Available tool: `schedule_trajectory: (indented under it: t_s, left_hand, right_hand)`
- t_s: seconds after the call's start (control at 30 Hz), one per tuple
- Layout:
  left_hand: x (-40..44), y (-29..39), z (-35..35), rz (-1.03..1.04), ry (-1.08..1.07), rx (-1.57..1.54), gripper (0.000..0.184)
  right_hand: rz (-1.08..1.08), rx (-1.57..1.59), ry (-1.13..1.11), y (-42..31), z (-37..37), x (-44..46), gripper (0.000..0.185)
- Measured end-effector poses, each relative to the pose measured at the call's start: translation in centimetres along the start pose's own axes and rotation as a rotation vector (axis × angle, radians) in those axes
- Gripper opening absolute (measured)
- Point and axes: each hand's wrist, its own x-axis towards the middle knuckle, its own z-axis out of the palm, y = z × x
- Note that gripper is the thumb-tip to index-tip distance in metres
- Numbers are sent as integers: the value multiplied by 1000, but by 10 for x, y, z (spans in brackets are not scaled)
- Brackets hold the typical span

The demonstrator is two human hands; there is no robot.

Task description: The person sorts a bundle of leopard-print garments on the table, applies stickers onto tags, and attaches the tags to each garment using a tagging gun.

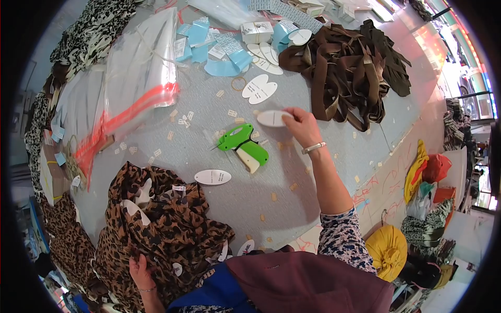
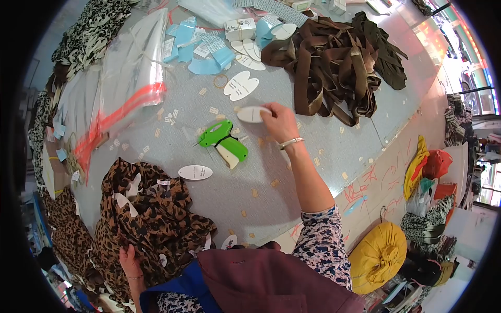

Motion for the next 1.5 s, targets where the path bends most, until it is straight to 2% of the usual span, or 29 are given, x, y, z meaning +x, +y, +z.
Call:
schedule_trajectory:
  t_s: [0.07, 0.1, 0.2, 0.3, 0.5, 0.7, 1.03, 1.2, 1.3, 1.4, 1.5]
  left_hand:
    - [1, -3, 0, -6, 1, -4, 26]
    - [1, -3, 1, -8, 2, -9, 25]
    - [1, -3, 3, -18, 0, -9, 23]
    - [2, -3, 5, -22, -1, 4, 23]
    - [4, -8, 4, -38, 2, 14, 20]
    - [3, -7, 10, -44, 36, 9, 18]
    - [5, -6, 13, -42, 20, 15, 18]
    - [4, -6, 14, -33, 13, 4, 16]
    - [7, -12, 8, -24, 13, -9, 15]
    - [6, -8, 8, -34, 5, -3, 16]
    - [9, -10, 1, -35, -24, 14, 20]
  right_hand:
    - [0, -210, -100, 6, -6, -1, 32]
    - [74, -289, -157, 4, -10, 0, 33]
    - [-88, -501, 5, -3, -14, 10, 30]
    - [-155, -422, 111, -12, -9, 44, 29]
    - [-31, -505, 291, -15, 25, 108, 37]
    - [15, -616, 325, -18, 38, 125, 49]
    - [122, -533, 249, -18, 34, 135, 47]
    - [107, -525, 261, -18, 35, 133, 45]
    - [-10, -535, 381, -15, 42, 129, 44]
    - [-158, -464, 413, -23, 50, 131, 45]
    - [-171, -444, 357, -41, 64, 137, 51]
